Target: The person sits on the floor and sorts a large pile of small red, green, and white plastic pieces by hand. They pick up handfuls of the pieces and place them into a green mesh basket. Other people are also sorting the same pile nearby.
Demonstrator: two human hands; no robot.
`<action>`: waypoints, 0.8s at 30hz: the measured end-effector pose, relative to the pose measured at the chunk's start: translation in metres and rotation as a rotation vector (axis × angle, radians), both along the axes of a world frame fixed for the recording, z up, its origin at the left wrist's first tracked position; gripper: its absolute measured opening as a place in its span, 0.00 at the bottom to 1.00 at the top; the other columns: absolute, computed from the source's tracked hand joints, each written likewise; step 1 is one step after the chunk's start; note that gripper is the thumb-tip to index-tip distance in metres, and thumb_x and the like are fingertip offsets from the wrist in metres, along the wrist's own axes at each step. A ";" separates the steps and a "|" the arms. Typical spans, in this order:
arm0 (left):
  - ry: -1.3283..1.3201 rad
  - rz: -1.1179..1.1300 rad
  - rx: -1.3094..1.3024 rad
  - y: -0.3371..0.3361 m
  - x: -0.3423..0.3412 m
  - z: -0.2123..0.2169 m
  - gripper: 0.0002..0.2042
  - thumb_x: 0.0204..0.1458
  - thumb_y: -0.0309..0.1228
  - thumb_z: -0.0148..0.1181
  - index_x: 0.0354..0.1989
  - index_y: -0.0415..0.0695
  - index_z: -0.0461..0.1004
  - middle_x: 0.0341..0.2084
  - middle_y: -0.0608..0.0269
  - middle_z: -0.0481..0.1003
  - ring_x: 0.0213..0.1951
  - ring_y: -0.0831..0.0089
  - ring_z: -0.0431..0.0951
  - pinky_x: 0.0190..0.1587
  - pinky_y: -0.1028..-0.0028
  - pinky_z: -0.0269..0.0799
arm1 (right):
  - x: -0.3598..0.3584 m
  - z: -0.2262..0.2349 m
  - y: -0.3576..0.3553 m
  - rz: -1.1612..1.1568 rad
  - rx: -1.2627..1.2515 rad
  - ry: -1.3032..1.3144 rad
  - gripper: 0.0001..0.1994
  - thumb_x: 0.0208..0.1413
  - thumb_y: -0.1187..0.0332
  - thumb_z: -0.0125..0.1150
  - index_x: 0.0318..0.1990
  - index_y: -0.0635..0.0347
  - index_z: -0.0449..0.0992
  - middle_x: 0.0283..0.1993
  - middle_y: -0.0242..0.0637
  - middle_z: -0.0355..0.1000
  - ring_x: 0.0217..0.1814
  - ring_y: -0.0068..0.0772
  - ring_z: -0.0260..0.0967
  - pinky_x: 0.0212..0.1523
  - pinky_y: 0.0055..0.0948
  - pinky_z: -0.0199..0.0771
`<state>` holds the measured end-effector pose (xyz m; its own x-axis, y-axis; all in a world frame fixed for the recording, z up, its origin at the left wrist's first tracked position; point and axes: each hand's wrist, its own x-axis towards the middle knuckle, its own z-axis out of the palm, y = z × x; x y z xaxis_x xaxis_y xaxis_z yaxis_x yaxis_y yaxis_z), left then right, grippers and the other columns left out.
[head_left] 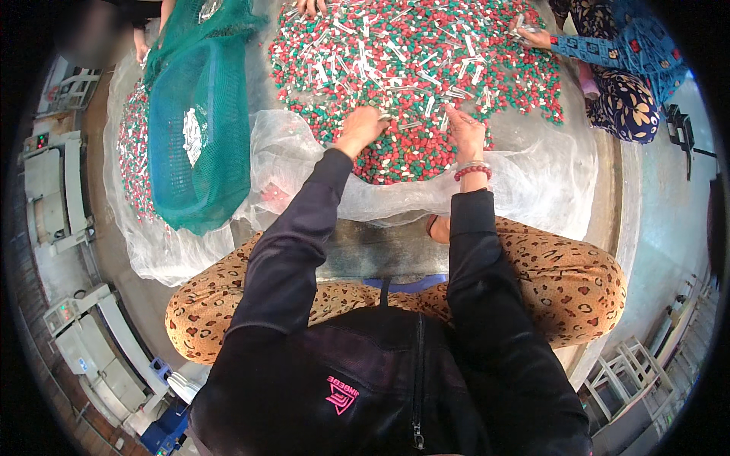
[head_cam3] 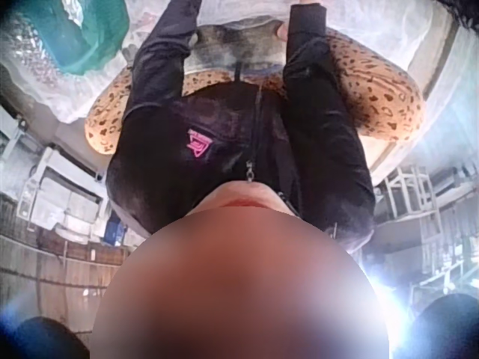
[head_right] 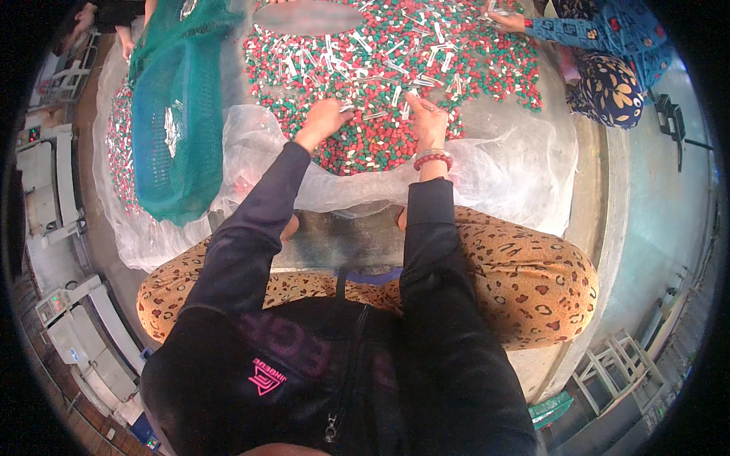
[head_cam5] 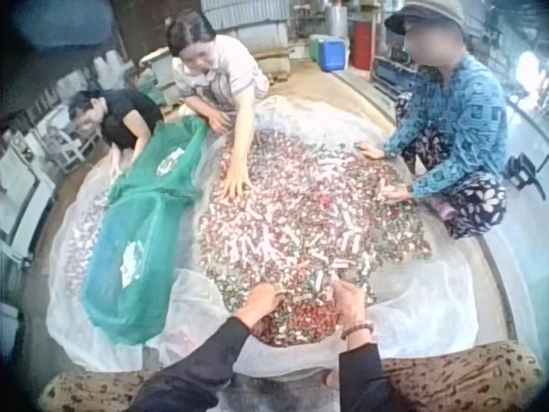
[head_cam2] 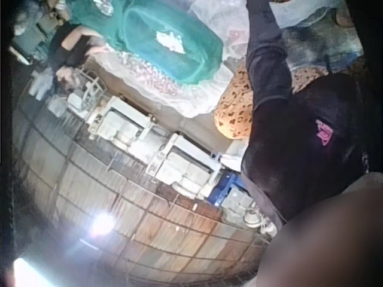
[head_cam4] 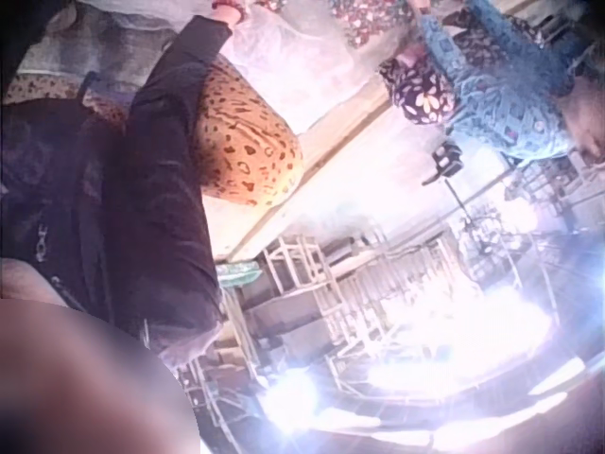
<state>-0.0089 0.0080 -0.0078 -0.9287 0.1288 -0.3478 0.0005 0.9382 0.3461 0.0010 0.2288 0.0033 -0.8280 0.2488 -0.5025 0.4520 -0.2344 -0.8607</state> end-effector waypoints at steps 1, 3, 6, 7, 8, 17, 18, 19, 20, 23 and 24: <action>0.004 0.075 0.110 -0.006 0.003 0.004 0.17 0.44 0.44 0.57 0.32 0.40 0.75 0.28 0.51 0.75 0.33 0.57 0.75 0.36 0.62 0.68 | 0.000 0.003 0.004 0.007 0.008 0.008 0.12 0.41 0.62 0.67 0.29 0.62 0.77 0.14 0.19 0.58 0.12 0.11 0.49 0.13 0.16 0.47; 0.005 0.236 0.322 -0.017 0.011 0.027 0.18 0.43 0.45 0.58 0.29 0.40 0.75 0.26 0.52 0.75 0.31 0.57 0.75 0.35 0.63 0.68 | 0.003 0.016 0.003 0.033 0.016 0.015 0.13 0.41 0.62 0.67 0.29 0.62 0.77 0.14 0.19 0.59 0.12 0.11 0.49 0.13 0.16 0.46; -0.055 0.258 0.529 -0.017 0.012 0.049 0.20 0.46 0.47 0.55 0.34 0.39 0.73 0.27 0.54 0.74 0.32 0.64 0.74 0.37 0.67 0.66 | 0.009 0.016 0.003 0.095 0.003 0.006 0.10 0.45 0.63 0.63 0.29 0.61 0.76 0.14 0.21 0.60 0.12 0.11 0.50 0.12 0.15 0.44; -0.042 0.247 0.626 -0.016 0.010 0.050 0.20 0.46 0.47 0.55 0.35 0.39 0.73 0.28 0.55 0.74 0.32 0.65 0.74 0.38 0.68 0.66 | 0.009 0.017 0.001 0.100 0.011 -0.009 0.09 0.47 0.63 0.62 0.28 0.60 0.76 0.14 0.22 0.60 0.12 0.11 0.50 0.11 0.15 0.42; -0.049 0.210 0.656 -0.009 0.006 0.048 0.21 0.47 0.46 0.53 0.37 0.39 0.72 0.29 0.55 0.74 0.33 0.65 0.74 0.38 0.67 0.66 | 0.008 0.008 0.003 0.073 0.075 -0.050 0.10 0.49 0.63 0.59 0.32 0.61 0.76 0.17 0.23 0.62 0.12 0.12 0.52 0.11 0.14 0.43; 0.002 -0.148 0.038 0.079 -0.015 -0.001 0.11 0.47 0.33 0.49 0.32 0.37 0.71 0.29 0.45 0.74 0.36 0.52 0.74 0.38 0.58 0.68 | 0.001 -0.010 -0.001 -0.148 -0.291 0.018 0.11 0.58 0.63 0.43 0.35 0.61 0.66 0.23 0.33 0.65 0.20 0.27 0.61 0.16 0.22 0.59; 0.029 -0.180 0.016 0.081 -0.014 -0.006 0.10 0.46 0.30 0.49 0.32 0.37 0.71 0.28 0.46 0.74 0.35 0.53 0.75 0.37 0.58 0.69 | -0.001 -0.007 -0.005 -0.155 -0.315 0.002 0.10 0.57 0.62 0.45 0.35 0.61 0.65 0.23 0.34 0.65 0.19 0.27 0.61 0.15 0.22 0.59; 0.055 -0.210 -0.008 0.080 -0.012 -0.010 0.09 0.45 0.27 0.48 0.31 0.36 0.72 0.28 0.46 0.74 0.35 0.54 0.75 0.36 0.59 0.69 | -0.004 -0.004 -0.009 -0.161 -0.340 -0.015 0.10 0.57 0.62 0.46 0.34 0.61 0.65 0.23 0.34 0.65 0.19 0.28 0.61 0.15 0.22 0.59; 0.083 -0.248 -0.034 0.080 -0.010 -0.011 0.08 0.44 0.23 0.48 0.30 0.36 0.73 0.28 0.47 0.74 0.34 0.55 0.76 0.35 0.60 0.70 | -0.010 -0.004 -0.008 -0.169 -0.322 -0.044 0.09 0.50 0.63 0.55 0.32 0.57 0.65 0.19 0.29 0.65 0.17 0.25 0.62 0.16 0.24 0.62; 0.045 -0.237 0.056 0.067 -0.011 0.008 0.09 0.45 0.31 0.51 0.32 0.39 0.72 0.28 0.48 0.74 0.34 0.55 0.75 0.34 0.59 0.70 | -0.036 -0.017 0.003 0.072 -0.014 -0.067 0.09 0.46 0.63 0.61 0.30 0.56 0.69 0.19 0.30 0.66 0.18 0.26 0.64 0.16 0.25 0.61; -0.008 -0.250 0.253 0.057 -0.012 0.013 0.13 0.44 0.37 0.54 0.34 0.41 0.71 0.28 0.48 0.74 0.34 0.54 0.74 0.34 0.60 0.69 | -0.043 -0.024 0.005 0.021 0.106 0.044 0.07 0.42 0.67 0.63 0.28 0.57 0.72 0.21 0.32 0.70 0.18 0.30 0.66 0.18 0.27 0.61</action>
<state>-0.0213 0.0649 0.0053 -0.8548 0.4348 -0.2833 0.2157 0.7942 0.5680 -0.0420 0.2342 -0.0207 -0.8542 0.2811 -0.4373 0.4168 -0.1324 -0.8993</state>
